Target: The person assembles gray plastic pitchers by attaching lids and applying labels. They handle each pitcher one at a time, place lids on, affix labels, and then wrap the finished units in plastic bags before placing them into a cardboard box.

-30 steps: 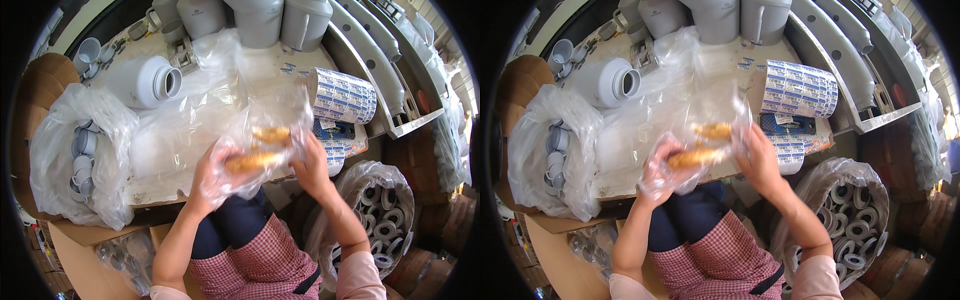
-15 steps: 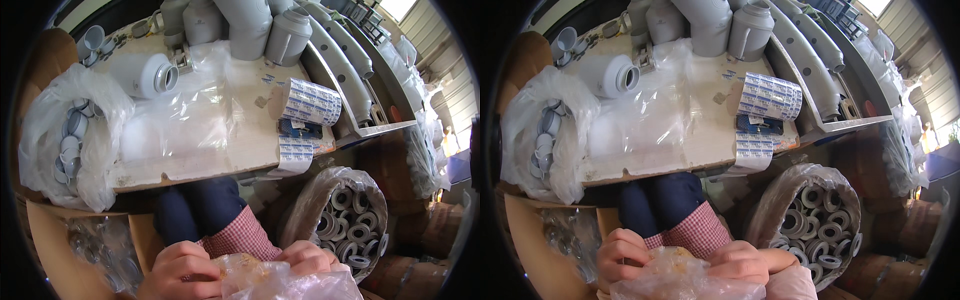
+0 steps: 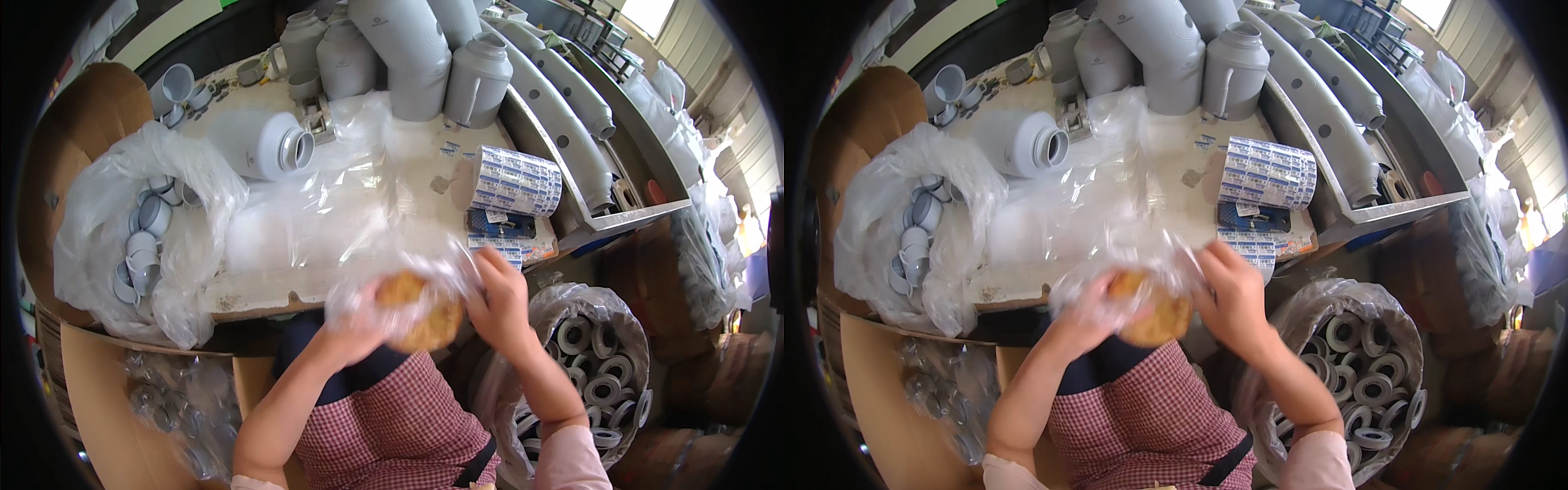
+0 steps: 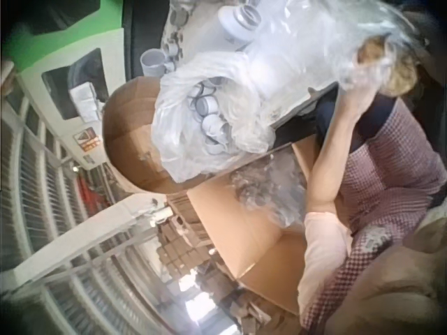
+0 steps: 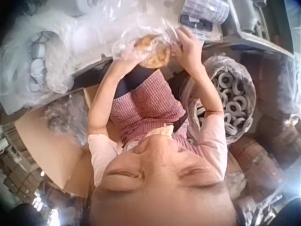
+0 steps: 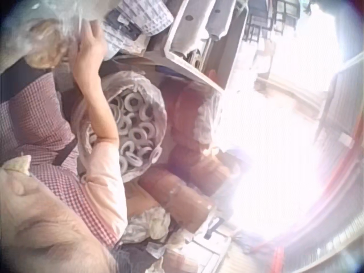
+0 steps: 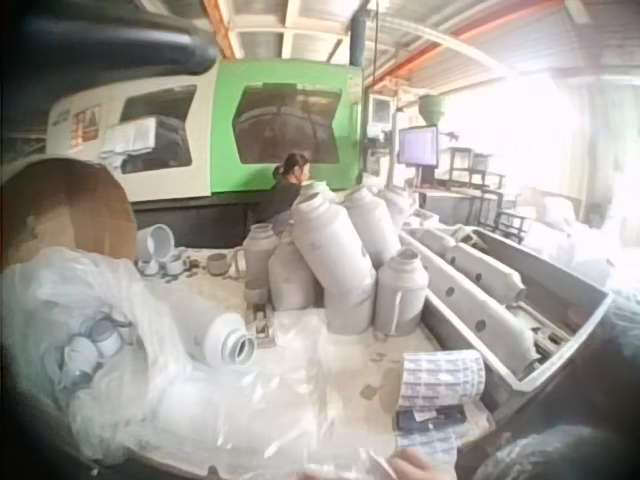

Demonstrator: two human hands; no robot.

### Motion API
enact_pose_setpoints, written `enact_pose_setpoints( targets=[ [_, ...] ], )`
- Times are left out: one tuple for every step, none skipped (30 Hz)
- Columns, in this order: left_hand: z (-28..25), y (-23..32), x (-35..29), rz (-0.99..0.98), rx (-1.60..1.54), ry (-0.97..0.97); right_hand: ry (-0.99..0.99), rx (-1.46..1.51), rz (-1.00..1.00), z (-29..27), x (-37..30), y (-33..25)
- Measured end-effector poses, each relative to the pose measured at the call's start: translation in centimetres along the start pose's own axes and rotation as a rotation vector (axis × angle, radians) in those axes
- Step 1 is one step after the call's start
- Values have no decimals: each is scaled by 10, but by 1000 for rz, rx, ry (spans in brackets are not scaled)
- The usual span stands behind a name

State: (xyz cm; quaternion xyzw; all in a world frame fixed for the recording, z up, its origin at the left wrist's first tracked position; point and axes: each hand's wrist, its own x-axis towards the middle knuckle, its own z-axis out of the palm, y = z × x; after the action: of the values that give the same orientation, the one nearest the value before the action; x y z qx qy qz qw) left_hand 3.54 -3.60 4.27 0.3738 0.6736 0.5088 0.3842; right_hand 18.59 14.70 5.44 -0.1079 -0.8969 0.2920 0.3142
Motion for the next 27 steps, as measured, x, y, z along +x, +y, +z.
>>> enact_pose_setpoints(
  targets=[
    [0, -16, 28, -72, -183, -6, 31, -120, -52, 11, 19, 16],
    [-3, -28, 58, -222, -353, -36, 29, -192, -52, 18, 35, 30],
    [-3, -37, 85, -177, -229, 12, 1, -310, -65, 25, 49, 43],
    [-1, -43, 107, -129, -193, 51, -74, -442, -5, 29, 56, 51],
    [0, -45, 121, -138, -108, 146, -66, -431, -100, 29, 58, 56],
    [-1, -45, 129, -66, 43, 196, -135, -469, -48, 25, 60, 61],
    [-3, -41, 129, -4, 193, 246, -132, -364, -101, 13, 55, 63],
    [-6, -37, 125, 38, 306, 291, -41, -324, -105, -3, 50, 66],
    [-8, -32, 112, 127, 406, 337, -21, -315, -117, -25, 43, 71],
    [-11, -27, 95, 169, 454, 368, 8, -253, 27, -57, 39, 83],
    [-17, -23, 76, 238, 464, 371, 199, -490, -8, -86, 41, 103],
    [-22, -20, 56, 304, 442, 377, 260, -695, -25, -118, 48, 129],
    [-26, -18, 37, 250, 466, 377, 230, -885, 148, -147, 52, 158],
    [-28, -16, 20, 244, 460, 401, 176, -1064, 376, -172, 54, 189],
    [-28, -14, 4, 212, 458, 389, -9, -1050, 557, -194, 55, 220],
    [-26, -12, -10, 192, 447, 387, -177, -1032, 793, -212, 56, 248],
    [-24, -11, -22, 177, 432, 387, -222, -893, 769, -220, 56, 273],
    [-21, -10, -33, 177, 425, 395, -238, -806, 767, -223, 55, 290],
    [-18, -8, -45, 181, 416, 402, -321, -698, 815, -225, 58, 301],
    [-15, -7, -56, 179, 408, 404, -310, -711, 840, -223, 59, 304],
    [-14, -5, -69, 201, 438, 405, -307, -707, 875, -221, 61, 300],
    [-14, -4, -82, 211, 485, 433, -255, -726, 893, -219, 65, 290],
    [-15, -3, -96, 199, 493, 445, -123, -706, 895, -216, 65, 274],
    [-17, -3, -110, 190, 478, 466, -11, -684, 800, -216, 66, 254],
    [-20, -3, -122, 219, 469, 491, 139, -685, 702, -216, 66, 232],
    [-23, -3, -133, 212, 452, 511, 269, -683, 651, -216, 64, 209],
    [-25, -3, -143, 237, 414, 533, 370, -674, 420, -219, 59, 184]
  ],
)
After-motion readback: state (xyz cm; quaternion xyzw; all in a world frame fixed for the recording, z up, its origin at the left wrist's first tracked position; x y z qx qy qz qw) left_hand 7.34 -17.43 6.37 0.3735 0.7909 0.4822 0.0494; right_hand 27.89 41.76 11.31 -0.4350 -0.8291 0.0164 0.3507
